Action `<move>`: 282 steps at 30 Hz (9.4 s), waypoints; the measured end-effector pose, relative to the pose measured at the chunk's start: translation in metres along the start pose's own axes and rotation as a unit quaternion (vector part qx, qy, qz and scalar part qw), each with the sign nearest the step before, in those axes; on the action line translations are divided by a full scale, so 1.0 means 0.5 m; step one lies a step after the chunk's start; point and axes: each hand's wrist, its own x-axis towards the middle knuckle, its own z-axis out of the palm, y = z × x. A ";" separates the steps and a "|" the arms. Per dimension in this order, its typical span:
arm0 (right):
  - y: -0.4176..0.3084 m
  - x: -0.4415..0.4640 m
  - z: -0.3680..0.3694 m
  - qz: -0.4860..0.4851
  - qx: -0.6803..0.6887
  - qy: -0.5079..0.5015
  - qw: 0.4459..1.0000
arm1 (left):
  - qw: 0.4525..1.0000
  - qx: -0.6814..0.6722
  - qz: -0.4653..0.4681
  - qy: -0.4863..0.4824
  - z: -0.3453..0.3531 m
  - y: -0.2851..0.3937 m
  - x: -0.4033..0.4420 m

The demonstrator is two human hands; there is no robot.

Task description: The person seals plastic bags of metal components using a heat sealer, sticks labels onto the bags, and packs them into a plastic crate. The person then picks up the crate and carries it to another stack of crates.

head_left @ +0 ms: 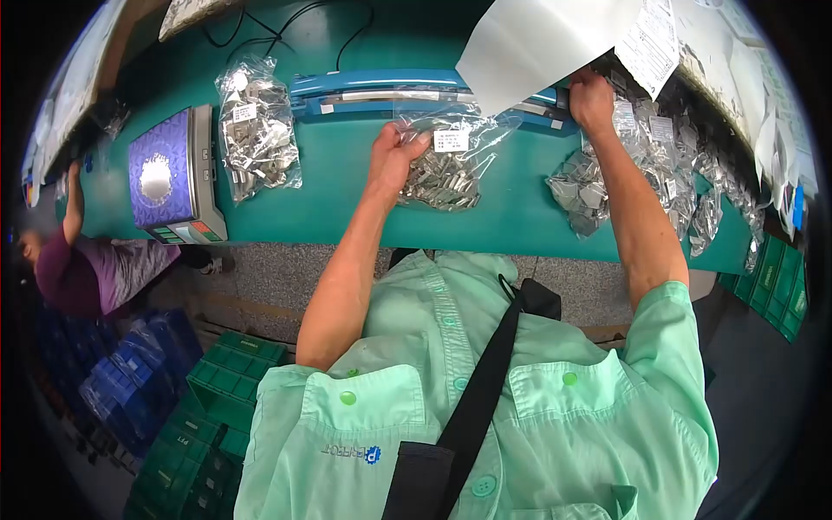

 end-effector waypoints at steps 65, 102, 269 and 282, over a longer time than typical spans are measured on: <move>-0.240 -0.237 -0.048 -0.038 0.409 0.012 0.912 | 0.995 -0.096 0.006 -0.015 0.005 0.026 0.024; -0.241 -0.468 -0.037 0.253 0.632 -0.316 0.660 | 0.961 -0.188 -0.064 -0.192 0.021 -0.101 -0.144; 1.888 -0.306 -0.870 0.045 0.063 0.100 0.992 | 0.924 0.296 0.242 -0.012 2.118 -0.399 -0.145; 1.123 -0.268 -0.459 0.096 0.488 -0.453 0.740 | 0.785 0.546 0.062 0.286 1.162 -0.205 -0.118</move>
